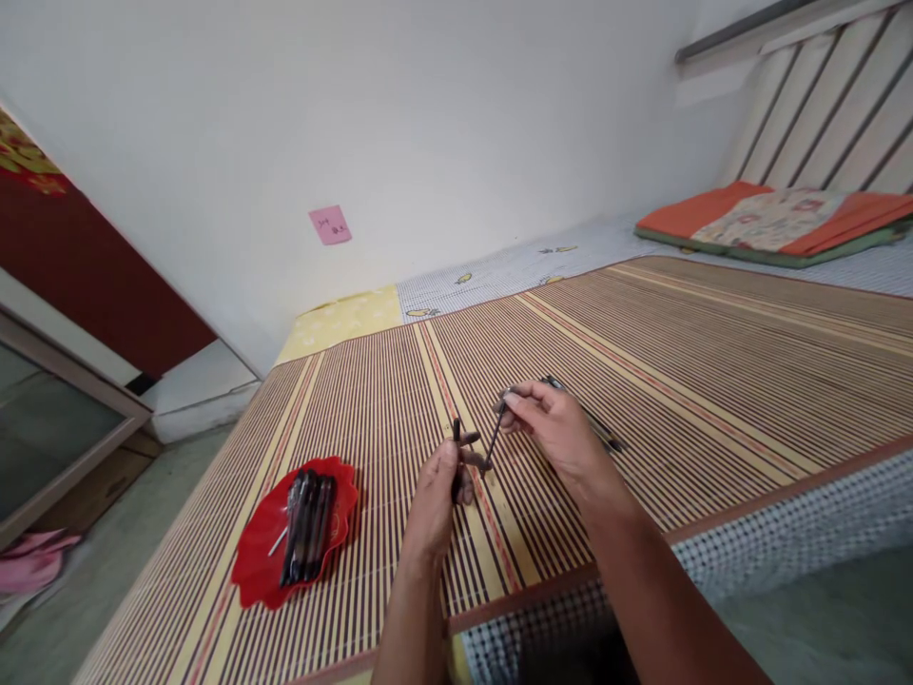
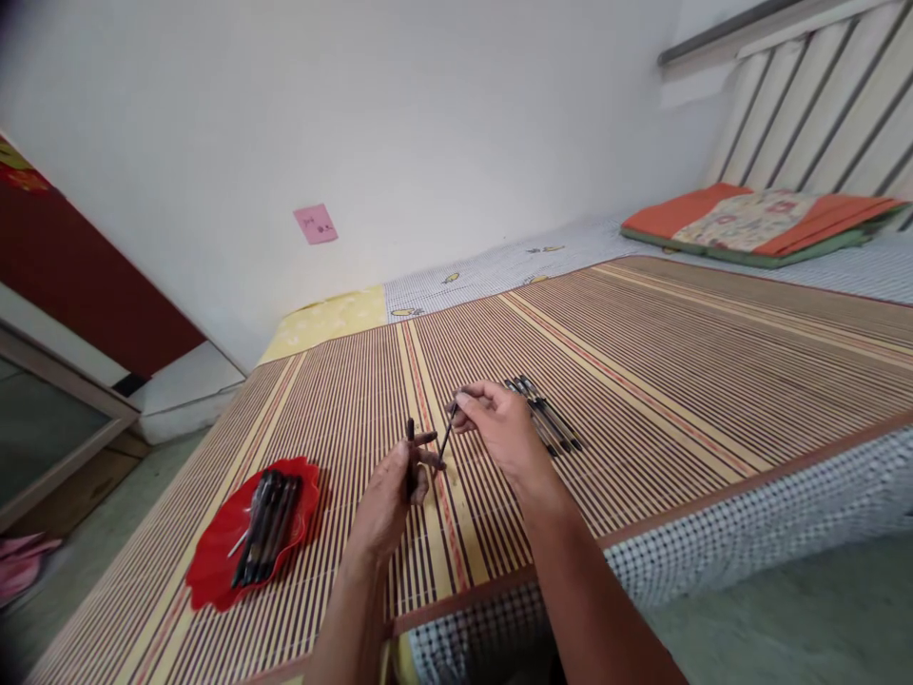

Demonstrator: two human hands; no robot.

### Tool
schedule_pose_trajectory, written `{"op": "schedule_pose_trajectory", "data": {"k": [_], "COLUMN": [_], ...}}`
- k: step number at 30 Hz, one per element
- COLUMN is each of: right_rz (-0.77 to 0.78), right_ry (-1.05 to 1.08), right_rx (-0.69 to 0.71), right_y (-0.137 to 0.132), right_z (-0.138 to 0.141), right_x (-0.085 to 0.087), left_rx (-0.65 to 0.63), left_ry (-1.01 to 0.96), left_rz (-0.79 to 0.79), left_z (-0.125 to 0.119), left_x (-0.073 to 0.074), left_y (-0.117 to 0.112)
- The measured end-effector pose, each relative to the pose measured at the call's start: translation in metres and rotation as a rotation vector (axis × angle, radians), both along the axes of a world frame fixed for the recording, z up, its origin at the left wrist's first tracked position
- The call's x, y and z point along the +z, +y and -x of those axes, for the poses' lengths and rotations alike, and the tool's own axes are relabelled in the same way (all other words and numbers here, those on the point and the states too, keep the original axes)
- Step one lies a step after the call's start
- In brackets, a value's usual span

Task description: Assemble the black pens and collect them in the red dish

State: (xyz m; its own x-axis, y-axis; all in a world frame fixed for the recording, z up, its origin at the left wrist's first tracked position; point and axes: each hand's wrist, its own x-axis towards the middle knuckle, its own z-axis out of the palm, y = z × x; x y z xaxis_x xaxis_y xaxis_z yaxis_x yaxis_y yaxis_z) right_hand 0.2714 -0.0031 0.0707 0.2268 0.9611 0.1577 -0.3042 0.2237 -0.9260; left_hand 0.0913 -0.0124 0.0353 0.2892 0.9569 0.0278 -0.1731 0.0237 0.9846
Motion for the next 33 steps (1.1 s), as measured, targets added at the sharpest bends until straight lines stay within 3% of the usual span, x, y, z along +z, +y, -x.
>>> {"op": "schedule_pose_trajectory", "data": {"k": [5,9,27,33], "right_rz": [-0.105,-0.181,-0.153,-0.166], "right_ry": [0.240,0.279,0.077,-0.021], "right_rx": [-0.199,-0.283,-0.283,-0.256], "right_y": [-0.006,-0.010,-0.009,-0.015], "right_z": [-0.010,-0.010,-0.012,-0.013], "right_x": [0.015,0.023,0.015,0.023], "left_rx": [-0.021,-0.052,-0.043,0.002], "left_ry": [0.100,0.132,0.146,0.175], "left_rz": [-0.046,-0.051,-0.086,-0.121], "left_z": [0.004,0.005,0.004,0.002], "left_x": [0.002,0.003,0.003,0.007], "left_y": [0.001,0.001,0.000,-0.001]}}
